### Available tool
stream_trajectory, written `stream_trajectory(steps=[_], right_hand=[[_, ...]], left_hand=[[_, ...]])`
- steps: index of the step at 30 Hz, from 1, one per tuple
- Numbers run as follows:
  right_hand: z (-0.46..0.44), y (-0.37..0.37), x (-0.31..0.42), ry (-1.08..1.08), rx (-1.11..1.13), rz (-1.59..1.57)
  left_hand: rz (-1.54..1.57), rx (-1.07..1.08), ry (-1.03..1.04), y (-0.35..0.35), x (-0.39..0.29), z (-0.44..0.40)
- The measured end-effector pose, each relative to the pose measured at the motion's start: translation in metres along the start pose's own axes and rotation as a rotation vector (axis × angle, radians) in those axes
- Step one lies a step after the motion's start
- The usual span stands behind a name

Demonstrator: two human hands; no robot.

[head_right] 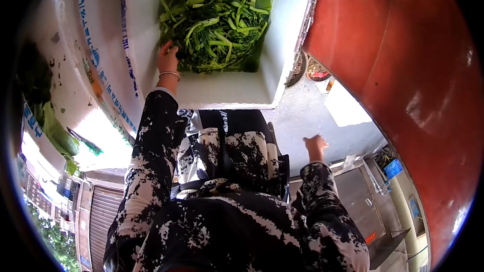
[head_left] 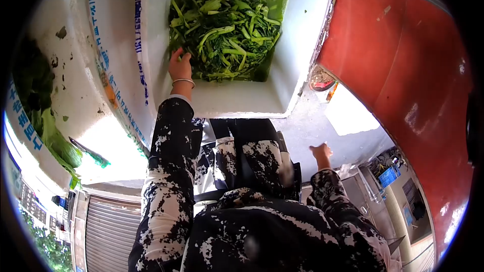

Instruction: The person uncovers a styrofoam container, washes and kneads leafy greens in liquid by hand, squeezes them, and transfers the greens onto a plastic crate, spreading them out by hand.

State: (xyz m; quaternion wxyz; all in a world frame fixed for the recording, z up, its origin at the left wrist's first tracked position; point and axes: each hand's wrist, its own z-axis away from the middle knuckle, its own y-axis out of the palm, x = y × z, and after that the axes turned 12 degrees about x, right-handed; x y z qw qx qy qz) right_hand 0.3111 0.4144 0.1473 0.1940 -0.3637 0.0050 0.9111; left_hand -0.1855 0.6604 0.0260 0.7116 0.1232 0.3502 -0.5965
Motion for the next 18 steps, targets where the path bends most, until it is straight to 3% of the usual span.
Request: stream_trajectory(steps=[2,4,5,7,10,14,16,17,18], right_hand=[[0.004,0.023,0.003,-0.290,-0.318,-0.279],[0.021,-0.007,0.027,-0.288,-0.150,-0.425],[0.051,-0.018,0.049,-0.317,-0.423,-0.675],[0.093,-0.049,0.083,-0.716,-0.948,-0.773],[0.181,-0.107,0.140,-0.995,-0.828,-1.047],[0.227,-0.132,0.198,-1.266,-0.471,-1.247],[0.221,-0.131,0.236,-1.255,-0.154,-1.486],[0.220,-0.133,0.250,-1.269,-0.152,-1.484],[0.220,-0.136,0.262,-1.036,0.077,-1.618]], left_hand=[[0.072,-0.035,-0.117,-0.009,-0.011,0.005],[0.077,-0.106,-0.188,-0.010,-0.018,0.015],[0.075,-0.098,-0.185,-0.008,-0.011,0.011],[-0.076,-0.116,-0.206,-0.005,0.010,-0.001],[-0.189,-0.034,-0.277,0.001,0.006,0.000],[-0.205,0.017,-0.338,0.006,-0.011,0.011],[0.024,0.067,-0.388,0.010,-0.034,0.030],[0.029,0.059,-0.379,0.010,-0.017,0.019],[-0.037,-0.011,-0.365,0.011,0.008,0.005]])
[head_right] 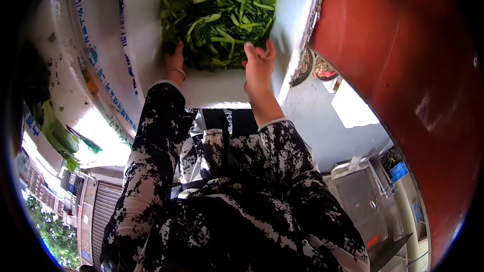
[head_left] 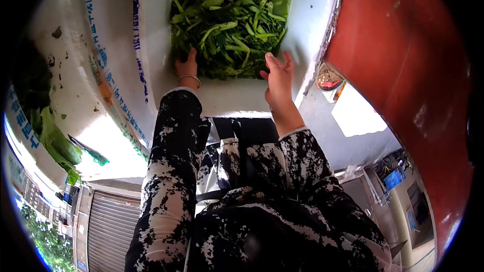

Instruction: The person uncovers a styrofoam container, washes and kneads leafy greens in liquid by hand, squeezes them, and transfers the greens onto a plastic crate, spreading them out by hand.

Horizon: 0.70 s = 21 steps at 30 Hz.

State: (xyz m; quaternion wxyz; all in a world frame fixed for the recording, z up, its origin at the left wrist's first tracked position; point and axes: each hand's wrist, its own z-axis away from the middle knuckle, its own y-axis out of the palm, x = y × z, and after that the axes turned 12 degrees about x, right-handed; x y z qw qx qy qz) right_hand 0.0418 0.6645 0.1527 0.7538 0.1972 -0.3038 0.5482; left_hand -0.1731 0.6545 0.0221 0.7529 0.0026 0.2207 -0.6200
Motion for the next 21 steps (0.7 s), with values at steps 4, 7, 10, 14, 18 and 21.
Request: stream_trajectory(steps=[4,7,10,14,18,21], right_hand=[[-0.071,-0.012,-0.060,0.411,-0.009,-0.369],[-0.103,-0.024,-0.086,0.483,0.125,-0.535],[-0.112,-0.019,-0.081,0.531,0.282,-0.584],[-0.116,0.009,-0.070,0.625,0.306,-0.577],[-0.121,0.005,-0.085,0.574,0.101,-0.401],[-0.114,0.002,-0.063,0.424,0.058,-0.184]], left_hand=[[-0.083,-0.014,-0.020,0.005,0.010,-0.012],[0.016,0.079,-0.140,0.015,-0.007,0.002],[0.203,0.096,-0.173,0.027,-0.019,0.021],[0.439,0.228,-0.205,0.042,-0.004,0.007],[0.550,0.221,-0.354,0.057,-0.021,0.038],[0.571,0.360,-0.382,0.060,-0.014,0.036]])
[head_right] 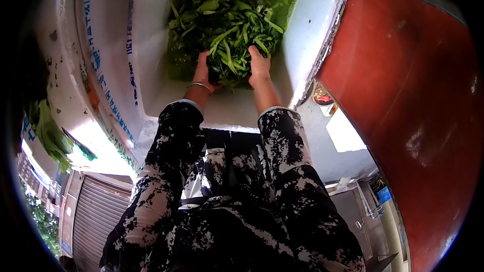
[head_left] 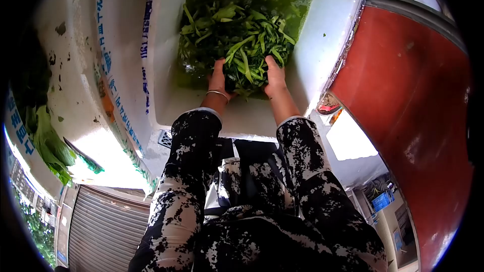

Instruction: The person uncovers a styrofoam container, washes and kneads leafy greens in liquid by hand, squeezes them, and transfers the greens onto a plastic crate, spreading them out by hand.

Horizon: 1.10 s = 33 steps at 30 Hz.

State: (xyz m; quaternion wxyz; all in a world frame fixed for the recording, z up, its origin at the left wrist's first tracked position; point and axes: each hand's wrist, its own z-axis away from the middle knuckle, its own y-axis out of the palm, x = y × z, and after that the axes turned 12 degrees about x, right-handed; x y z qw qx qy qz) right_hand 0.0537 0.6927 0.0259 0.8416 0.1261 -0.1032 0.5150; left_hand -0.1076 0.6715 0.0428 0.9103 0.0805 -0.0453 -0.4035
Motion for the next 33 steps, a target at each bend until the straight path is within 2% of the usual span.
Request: stream_trajectory(steps=[1,2,3,5,7,9,11,13,14,15,17,19,20,21,23,24,26,28,30,33], right_hand=[[0.013,0.006,0.010,-0.026,-0.033,0.063],[0.024,0.008,0.018,-0.125,0.039,0.085],[0.034,0.010,0.025,-0.226,0.113,0.105],[0.061,0.018,0.041,-0.396,0.081,0.124],[0.092,0.026,0.062,-0.528,0.074,0.291],[0.127,0.042,0.086,-0.642,0.111,0.423],[0.138,0.046,0.100,-0.705,0.060,0.762],[0.140,0.064,0.105,-0.722,0.007,0.917],[0.141,0.078,0.111,-0.572,-0.088,1.075],[0.136,0.092,0.112,-0.560,-0.119,1.181],[0.118,0.117,0.112,-0.275,0.060,0.931],[0.074,0.120,0.111,-0.163,0.207,0.856],[0.064,0.121,0.115,-0.170,0.324,0.852],[0.055,0.121,0.120,-0.099,0.324,0.694],[0.059,0.117,0.134,-0.079,0.397,0.493],[0.063,0.112,0.141,-0.104,0.423,0.492],[0.064,0.099,0.153,-0.178,0.363,0.490],[0.063,0.087,0.160,-0.232,0.318,0.477],[0.058,0.075,0.165,-0.299,0.215,0.504],[0.049,0.069,0.170,-0.298,0.177,0.578]], left_hand=[[-0.010,0.046,-0.020,0.009,0.000,0.011],[0.021,0.176,-0.002,0.022,-0.004,0.035],[0.023,0.174,0.001,0.028,-0.004,0.044],[0.151,0.394,-0.104,0.034,-0.005,0.053],[0.354,0.551,-0.207,0.040,-0.002,0.069],[0.333,0.665,-0.174,0.039,0.009,0.072],[0.362,0.659,-0.197,0.042,0.009,0.088],[0.342,0.751,-0.155,0.035,0.007,0.090],[0.302,0.731,-0.082,0.030,0.003,0.084],[0.298,0.726,-0.078,0.022,-0.006,0.076],[0.433,0.672,-0.094,0.004,-0.031,0.061],[0.501,0.501,-0.016,-0.012,-0.051,0.051],[0.503,0.493,-0.025,-0.023,-0.058,0.044],[0.499,0.447,-0.002,-0.032,-0.066,0.038],[0.501,0.401,0.012,-0.044,-0.068,0.030],[0.559,0.439,0.057,-0.048,-0.065,0.027],[0.620,0.478,0.102,-0.044,-0.061,0.030],[0.576,0.334,0.128,-0.039,-0.052,0.034],[0.558,0.292,0.114,-0.038,-0.051,0.035],[0.464,0.261,0.053,-0.043,-0.054,0.028]])
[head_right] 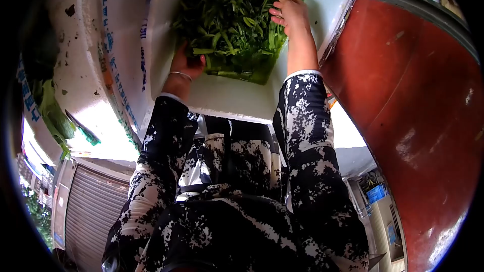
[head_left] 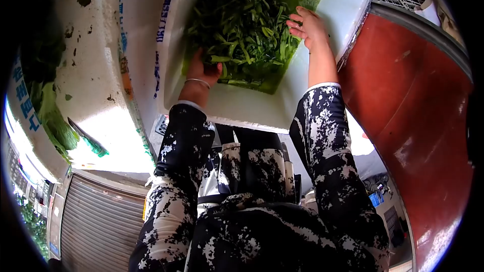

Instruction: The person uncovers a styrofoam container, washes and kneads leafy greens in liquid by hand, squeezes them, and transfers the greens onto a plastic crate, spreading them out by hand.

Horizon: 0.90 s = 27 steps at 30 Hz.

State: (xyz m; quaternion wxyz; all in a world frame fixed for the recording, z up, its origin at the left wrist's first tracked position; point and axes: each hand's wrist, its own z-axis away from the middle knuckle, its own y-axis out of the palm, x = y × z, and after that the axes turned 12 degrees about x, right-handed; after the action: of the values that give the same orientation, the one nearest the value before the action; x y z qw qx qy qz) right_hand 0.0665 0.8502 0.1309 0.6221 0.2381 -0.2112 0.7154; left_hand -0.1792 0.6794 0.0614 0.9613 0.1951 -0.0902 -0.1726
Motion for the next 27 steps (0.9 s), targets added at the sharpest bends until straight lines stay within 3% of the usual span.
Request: stream_trajectory(steps=[2,4,5,7,11,13,15,19,22,24,26,27], right_hand=[[-0.005,0.000,0.000,0.028,-0.002,0.021],[-0.011,0.002,0.001,0.048,0.023,0.049],[-0.013,0.004,0.000,0.035,0.021,0.050],[-0.017,0.014,0.000,0.064,0.042,0.084],[-0.030,0.057,0.008,0.064,-0.026,0.276],[-0.031,0.078,0.021,0.029,0.163,0.423],[-0.062,0.090,-0.007,-0.098,0.343,0.594],[-0.005,0.116,-0.039,-0.198,0.200,1.124],[0.058,0.138,-0.066,-0.208,0.110,1.070],[0.064,0.149,-0.082,-0.248,0.011,1.086],[0.043,0.151,-0.091,-0.321,-0.054,1.119],[0.030,0.150,-0.093,-0.393,-0.114,1.156]], left_hand=[[-0.064,-0.014,-0.057,0.004,0.000,0.004],[-0.213,-0.262,-0.057,0.012,0.001,0.003],[-0.214,-0.265,-0.060,0.013,0.000,0.006],[-0.386,-0.091,0.060,0.013,-0.001,0.009],[-0.323,0.065,0.133,0.032,0.000,0.014],[-0.298,0.240,0.056,0.035,0.002,0.004],[-0.268,0.238,0.045,0.047,0.011,0.012],[-0.119,0.302,0.106,0.054,0.021,0.018],[-0.105,0.447,0.257,0.034,0.023,-0.003],[-0.067,0.484,0.251,0.036,0.026,0.003],[0.075,0.412,0.168,0.021,0.030,-0.009],[0.092,0.265,0.143,0.012,0.030,-0.022]])
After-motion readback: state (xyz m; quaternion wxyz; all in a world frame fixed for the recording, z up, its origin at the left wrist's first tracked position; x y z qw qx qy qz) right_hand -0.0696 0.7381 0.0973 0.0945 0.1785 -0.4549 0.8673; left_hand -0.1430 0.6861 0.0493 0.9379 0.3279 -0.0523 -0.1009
